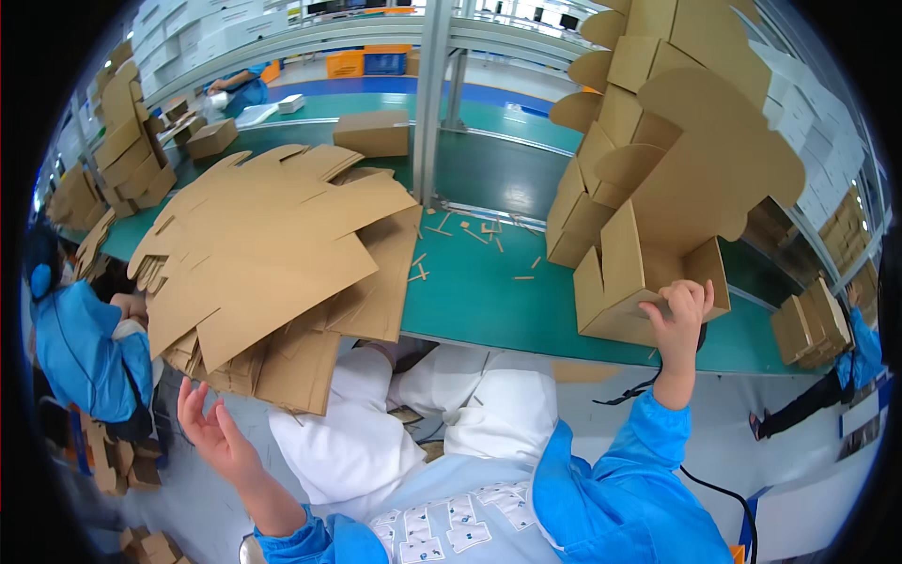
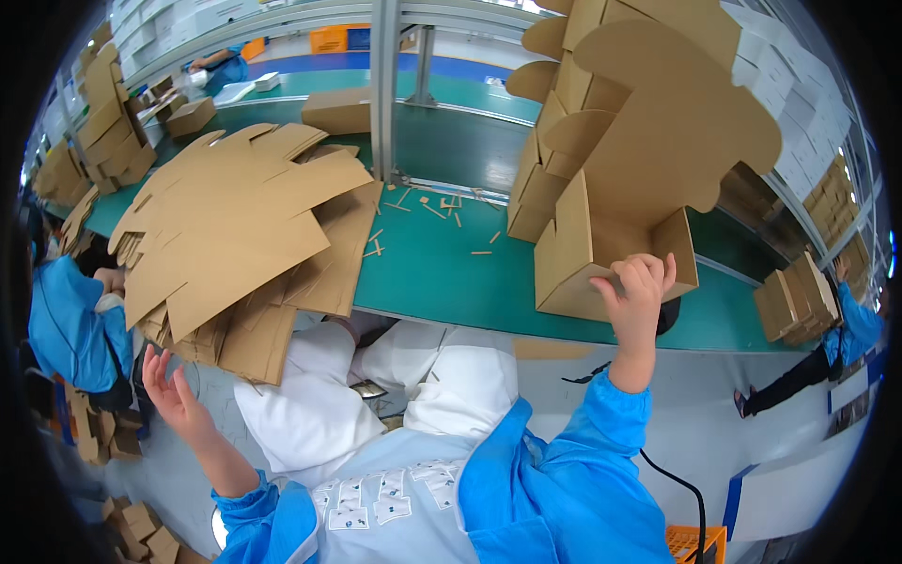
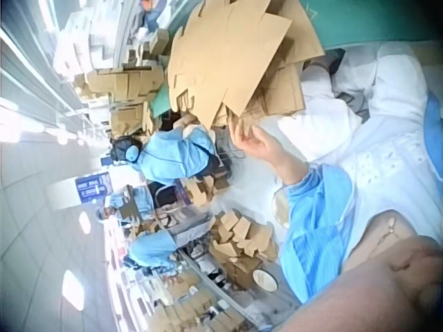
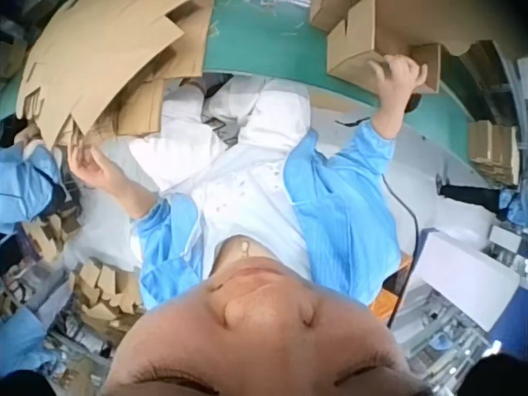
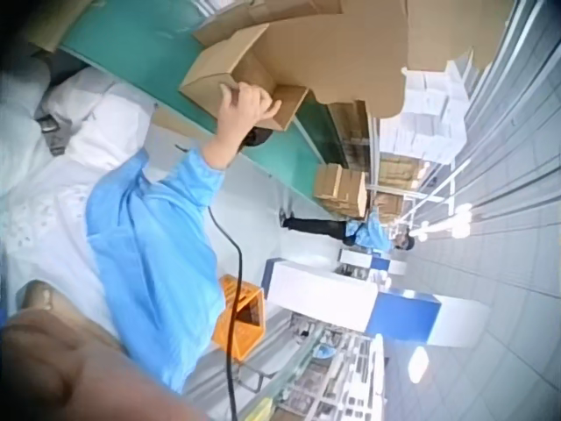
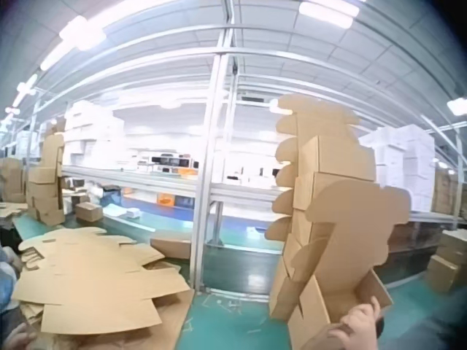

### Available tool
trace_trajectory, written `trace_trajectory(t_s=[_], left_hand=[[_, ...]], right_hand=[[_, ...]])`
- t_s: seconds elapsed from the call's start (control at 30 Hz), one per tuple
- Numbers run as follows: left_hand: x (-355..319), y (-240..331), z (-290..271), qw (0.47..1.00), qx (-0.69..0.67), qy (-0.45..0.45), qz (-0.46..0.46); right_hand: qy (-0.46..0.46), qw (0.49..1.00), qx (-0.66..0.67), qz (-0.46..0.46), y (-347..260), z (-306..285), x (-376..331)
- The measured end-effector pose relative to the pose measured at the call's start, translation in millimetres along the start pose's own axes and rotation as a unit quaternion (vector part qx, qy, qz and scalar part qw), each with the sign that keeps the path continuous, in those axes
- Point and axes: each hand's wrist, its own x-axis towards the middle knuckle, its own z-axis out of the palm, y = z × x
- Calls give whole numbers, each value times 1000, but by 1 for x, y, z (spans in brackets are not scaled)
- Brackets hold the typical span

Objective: The person folds flat cardboard sheets into boxes by hand and stacks the assembled boxes on a table.

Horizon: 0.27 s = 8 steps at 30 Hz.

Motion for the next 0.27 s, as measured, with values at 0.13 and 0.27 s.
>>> trace_trajectory(t_s=[0.13, 0.27], left_hand=[[-4, -1, -3, 1000, -7, 18, 17], [-16, 8, -5, 999, 30, 27, 6]], right_hand=[[-42, 999, 11, -1, 17, 13, -5], [-60, 997, 35, 13, 30, 24, -4]])
